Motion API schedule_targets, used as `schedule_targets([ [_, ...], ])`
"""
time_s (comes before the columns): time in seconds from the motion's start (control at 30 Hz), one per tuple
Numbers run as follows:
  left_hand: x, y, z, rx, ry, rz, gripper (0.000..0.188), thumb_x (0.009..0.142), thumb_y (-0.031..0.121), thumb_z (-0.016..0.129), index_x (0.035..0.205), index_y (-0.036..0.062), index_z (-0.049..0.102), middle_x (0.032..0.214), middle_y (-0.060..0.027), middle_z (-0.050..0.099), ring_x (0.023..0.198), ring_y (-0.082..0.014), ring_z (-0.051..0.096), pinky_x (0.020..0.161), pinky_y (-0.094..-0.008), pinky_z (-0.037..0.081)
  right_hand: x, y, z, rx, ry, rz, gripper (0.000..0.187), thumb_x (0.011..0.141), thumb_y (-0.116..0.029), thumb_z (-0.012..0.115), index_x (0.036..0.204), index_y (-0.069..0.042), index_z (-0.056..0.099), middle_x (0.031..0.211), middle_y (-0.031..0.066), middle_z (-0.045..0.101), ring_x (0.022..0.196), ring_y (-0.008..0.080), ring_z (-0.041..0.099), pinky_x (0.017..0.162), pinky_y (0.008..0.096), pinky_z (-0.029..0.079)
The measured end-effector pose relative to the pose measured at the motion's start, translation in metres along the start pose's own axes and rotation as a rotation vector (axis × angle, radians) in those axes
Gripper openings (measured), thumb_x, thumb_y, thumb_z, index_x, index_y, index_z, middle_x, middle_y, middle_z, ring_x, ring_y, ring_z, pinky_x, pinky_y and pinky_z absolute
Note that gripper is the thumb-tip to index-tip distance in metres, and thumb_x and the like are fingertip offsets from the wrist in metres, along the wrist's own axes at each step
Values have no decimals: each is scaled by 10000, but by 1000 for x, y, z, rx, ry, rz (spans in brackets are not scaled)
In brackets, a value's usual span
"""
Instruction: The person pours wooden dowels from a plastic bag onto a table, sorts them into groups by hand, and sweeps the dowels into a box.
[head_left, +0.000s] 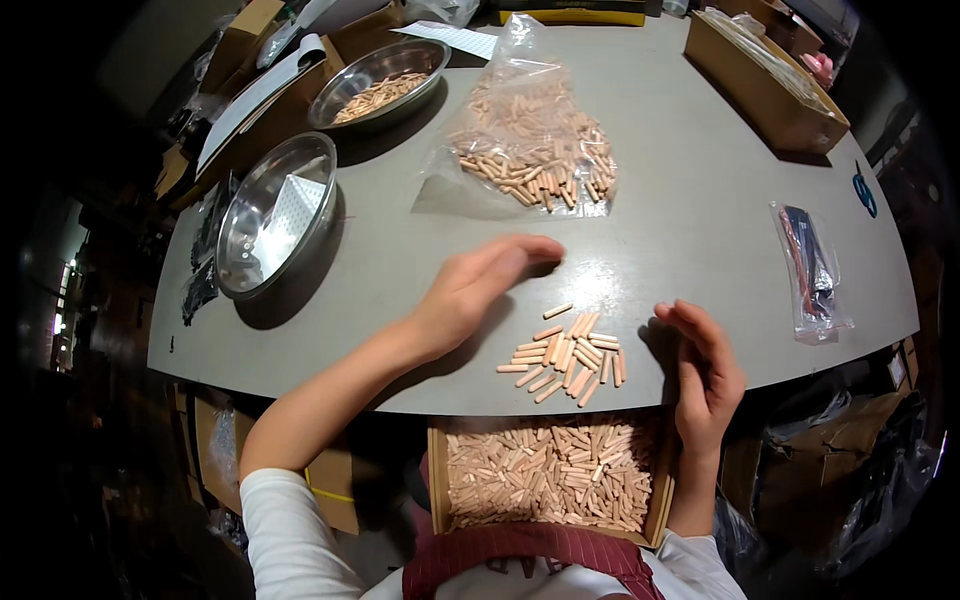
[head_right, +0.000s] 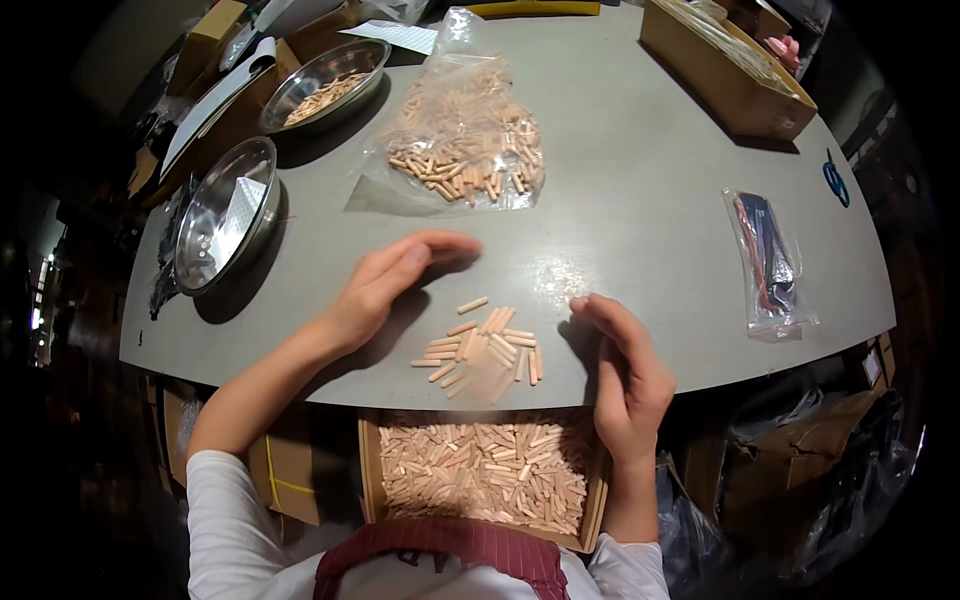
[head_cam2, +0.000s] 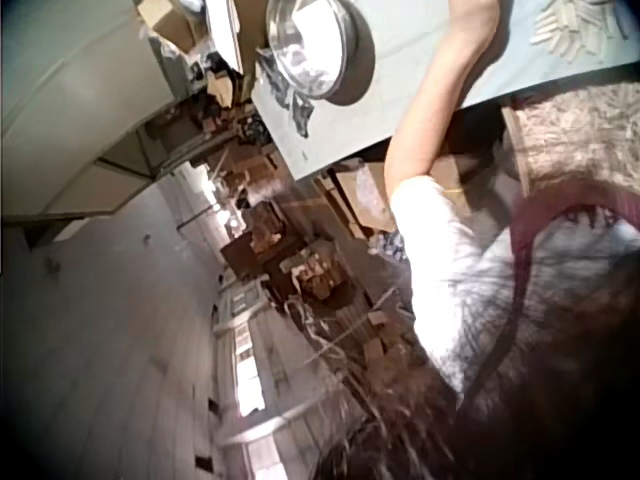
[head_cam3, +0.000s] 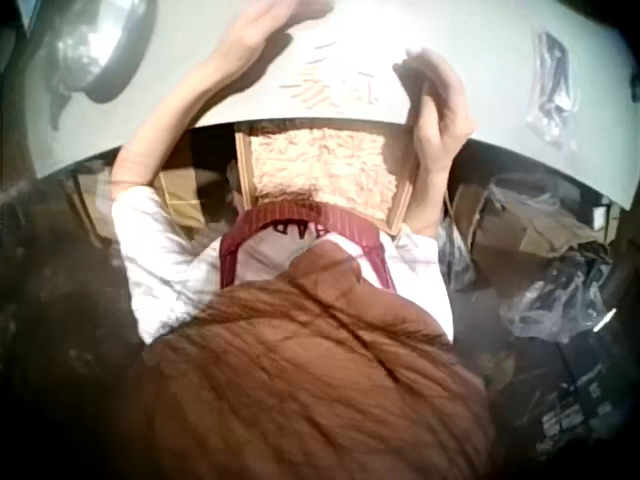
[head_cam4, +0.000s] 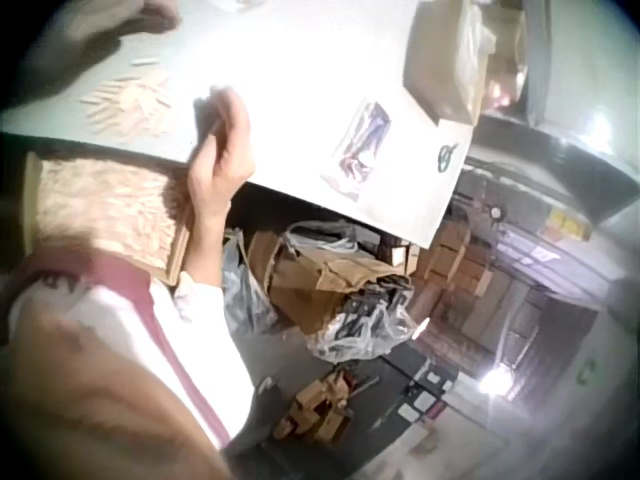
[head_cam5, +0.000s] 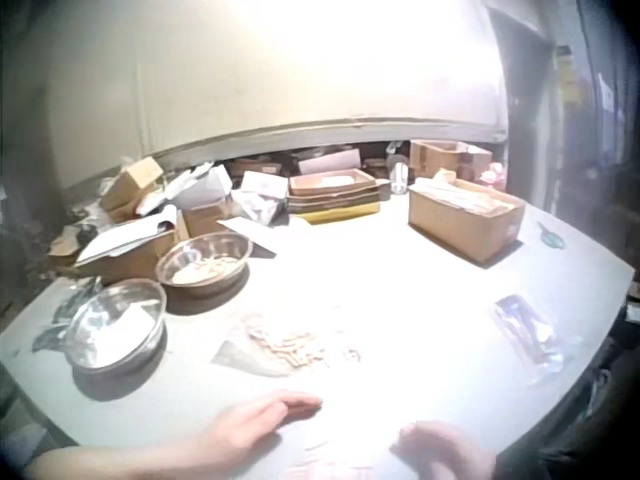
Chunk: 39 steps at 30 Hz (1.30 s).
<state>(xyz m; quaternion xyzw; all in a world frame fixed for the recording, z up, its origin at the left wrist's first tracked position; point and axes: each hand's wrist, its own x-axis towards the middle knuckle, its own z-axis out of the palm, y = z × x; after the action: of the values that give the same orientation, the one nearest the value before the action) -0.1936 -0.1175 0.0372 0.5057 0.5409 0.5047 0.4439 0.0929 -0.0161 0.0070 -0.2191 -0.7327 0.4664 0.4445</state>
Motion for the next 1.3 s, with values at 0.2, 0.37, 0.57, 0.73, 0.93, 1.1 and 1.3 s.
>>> schedule_targets([
  [0.2,31,0,24,-70,-185,22,482,1168,340,447,1380,-45,645,1373,-157,683,1333,-231,619,1159,-374,462,-5,2,-3,114,58,14,461,919,187,431,1325,115,638,1211,218,761,1200,268,727,1099,365,524],
  [0.37,39,4,29,218,-436,228,504,1158,374,428,1402,-12,642,1400,-224,662,1425,-342,555,1224,-434,391,-6,5,-7,141,14,4,457,875,181,448,1266,117,675,1169,214,773,1128,259,750,1047,359,554],
  [0.57,2,-1,50,366,-628,410,479,1142,318,417,1463,-2,573,1504,-226,587,1506,-420,444,1304,-520,272,-7,8,-12,103,-31,-14,425,823,173,478,1166,111,720,1065,201,793,1026,262,783,972,350,590],
  [0.73,-34,12,50,143,-617,280,416,1150,263,457,1425,0,624,1521,-200,590,1504,-379,471,1288,-495,309,-7,4,-10,103,-10,-38,426,809,178,475,1144,106,728,1025,202,796,975,262,795,924,341,607],
  [0.93,44,7,-13,431,88,155,447,1120,316,503,1417,22,663,1543,-211,584,1290,-383,644,1063,-435,522,-4,1,-11,94,21,-71,425,816,186,474,1149,110,727,1031,203,798,992,264,794,932,342,606],
  [1.1,145,7,-45,1040,137,-130,443,1064,276,549,1383,-20,637,1386,-288,642,1282,-445,626,1144,-450,472,-9,6,-5,43,120,-90,414,914,177,488,1285,111,658,1083,217,792,1017,262,787,942,347,607],
  [1.3,245,-35,-96,1531,113,194,555,1035,456,565,1407,49,632,1419,-269,605,1359,-434,536,1216,-510,353,-8,2,3,168,167,-48,367,1015,110,510,1372,119,593,1187,249,759,1044,290,780,937,396,641],
])
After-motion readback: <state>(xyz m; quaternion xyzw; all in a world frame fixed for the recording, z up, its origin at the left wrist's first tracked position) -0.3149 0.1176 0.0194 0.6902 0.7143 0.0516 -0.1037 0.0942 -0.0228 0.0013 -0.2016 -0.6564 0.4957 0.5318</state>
